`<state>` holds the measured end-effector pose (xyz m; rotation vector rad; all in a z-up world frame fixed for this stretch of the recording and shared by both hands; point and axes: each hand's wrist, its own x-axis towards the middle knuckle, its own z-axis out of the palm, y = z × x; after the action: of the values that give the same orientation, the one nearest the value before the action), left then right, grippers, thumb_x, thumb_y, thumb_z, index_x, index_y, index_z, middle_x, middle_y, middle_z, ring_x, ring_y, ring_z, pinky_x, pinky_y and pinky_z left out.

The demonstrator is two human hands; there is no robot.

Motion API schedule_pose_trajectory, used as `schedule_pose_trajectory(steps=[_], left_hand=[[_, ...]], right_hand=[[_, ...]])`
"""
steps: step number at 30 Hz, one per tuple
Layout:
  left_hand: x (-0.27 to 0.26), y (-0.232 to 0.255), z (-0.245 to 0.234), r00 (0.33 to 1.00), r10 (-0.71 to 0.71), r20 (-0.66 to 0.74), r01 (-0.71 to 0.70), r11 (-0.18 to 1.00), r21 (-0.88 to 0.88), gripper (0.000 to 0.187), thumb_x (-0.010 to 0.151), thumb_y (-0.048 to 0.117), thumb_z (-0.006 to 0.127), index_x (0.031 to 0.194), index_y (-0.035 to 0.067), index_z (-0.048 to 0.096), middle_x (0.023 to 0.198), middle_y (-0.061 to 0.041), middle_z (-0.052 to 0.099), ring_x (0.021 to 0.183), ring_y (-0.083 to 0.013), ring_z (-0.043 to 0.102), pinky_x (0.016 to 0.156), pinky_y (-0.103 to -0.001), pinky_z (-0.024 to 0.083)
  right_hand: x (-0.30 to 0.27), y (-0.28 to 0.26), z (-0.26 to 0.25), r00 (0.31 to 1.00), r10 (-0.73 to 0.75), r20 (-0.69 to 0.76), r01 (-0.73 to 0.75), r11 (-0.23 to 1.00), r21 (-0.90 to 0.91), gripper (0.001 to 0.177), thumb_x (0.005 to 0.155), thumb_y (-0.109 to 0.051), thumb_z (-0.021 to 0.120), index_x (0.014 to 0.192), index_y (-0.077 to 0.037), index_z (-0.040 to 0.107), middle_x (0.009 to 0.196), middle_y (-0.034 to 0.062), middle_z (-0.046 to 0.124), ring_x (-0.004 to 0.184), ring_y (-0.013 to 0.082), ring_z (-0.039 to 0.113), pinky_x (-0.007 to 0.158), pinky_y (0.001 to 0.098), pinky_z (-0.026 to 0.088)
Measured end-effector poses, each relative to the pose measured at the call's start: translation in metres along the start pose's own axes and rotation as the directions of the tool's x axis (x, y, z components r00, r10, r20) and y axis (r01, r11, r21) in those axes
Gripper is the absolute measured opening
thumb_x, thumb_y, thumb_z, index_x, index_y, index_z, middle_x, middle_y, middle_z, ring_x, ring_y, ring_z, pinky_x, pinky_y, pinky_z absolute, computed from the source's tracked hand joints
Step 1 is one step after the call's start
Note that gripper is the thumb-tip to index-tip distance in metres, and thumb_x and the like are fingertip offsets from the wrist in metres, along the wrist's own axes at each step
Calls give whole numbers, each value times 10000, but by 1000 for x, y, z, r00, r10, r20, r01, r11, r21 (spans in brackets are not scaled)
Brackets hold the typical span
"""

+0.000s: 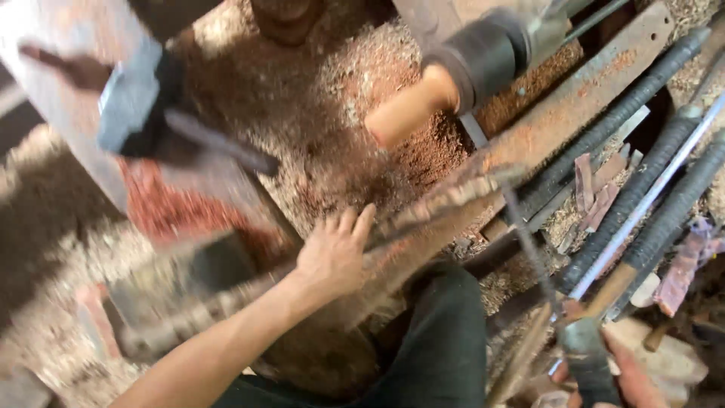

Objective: Shaping a wooden workpiece on a lathe using a woodturning chisel to create a contoured profile.

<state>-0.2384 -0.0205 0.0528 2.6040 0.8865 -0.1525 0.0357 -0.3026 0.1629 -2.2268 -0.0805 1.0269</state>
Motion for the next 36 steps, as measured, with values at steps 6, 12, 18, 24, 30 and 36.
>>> schedule_pose_trajectory(steps=[6,12,18,24,30,36], left_hand=[[32,-22,-40,582,-73,810,400,893,-207,809,879,-21,445,1605,201,163,961,-127,701,817,-303,701,615,-435,576],[35,-39,-77,466,-179,866,385,923,-16,694,967,46,466,1575,217,180,1016,-88,687,839,-245,723,685,-319,665],[8,-53,-49,532,-230,815,381,924,12,625,882,-74,461,1400,243,315,790,-73,619,607,-218,599,491,-272,515],[41,-20,-45,744,60,665,-90,996,11,1035,851,-74,408,1614,375,-127,1726,-106,-117,1163,-294,625,541,-251,617],[73,-9,-10,752,213,623,-138,976,-168,873,940,-72,336,1628,306,-47,1668,-148,126,845,-388,655,605,-473,670],[101,-10,1,796,195,574,-62,968,-243,678,848,-64,520,1484,-9,291,1491,-236,200,771,-399,668,553,-460,675]], right_hand=[[-16,33,7,941,268,206,-227,953,-201,769,752,117,785,1482,-88,654,867,337,846,631,407,815,666,411,606],[-71,86,55,870,314,380,-457,804,381,799,669,77,731,1446,-12,571,1008,345,756,825,407,705,751,362,427],[-88,54,104,734,533,421,-660,707,255,896,701,-106,685,1580,-101,513,1375,274,707,1289,422,663,1039,497,407],[-88,67,110,821,-13,571,-237,902,361,864,855,-320,763,1568,-73,343,990,252,766,897,361,791,795,441,582],[-94,-16,136,851,423,312,-491,851,187,944,675,-89,707,1585,-245,509,1598,-47,604,1476,129,536,1190,283,256],[-59,27,154,850,447,281,-494,860,128,1221,453,-312,871,1593,-215,447,1642,-48,480,1536,179,438,1208,362,207]])
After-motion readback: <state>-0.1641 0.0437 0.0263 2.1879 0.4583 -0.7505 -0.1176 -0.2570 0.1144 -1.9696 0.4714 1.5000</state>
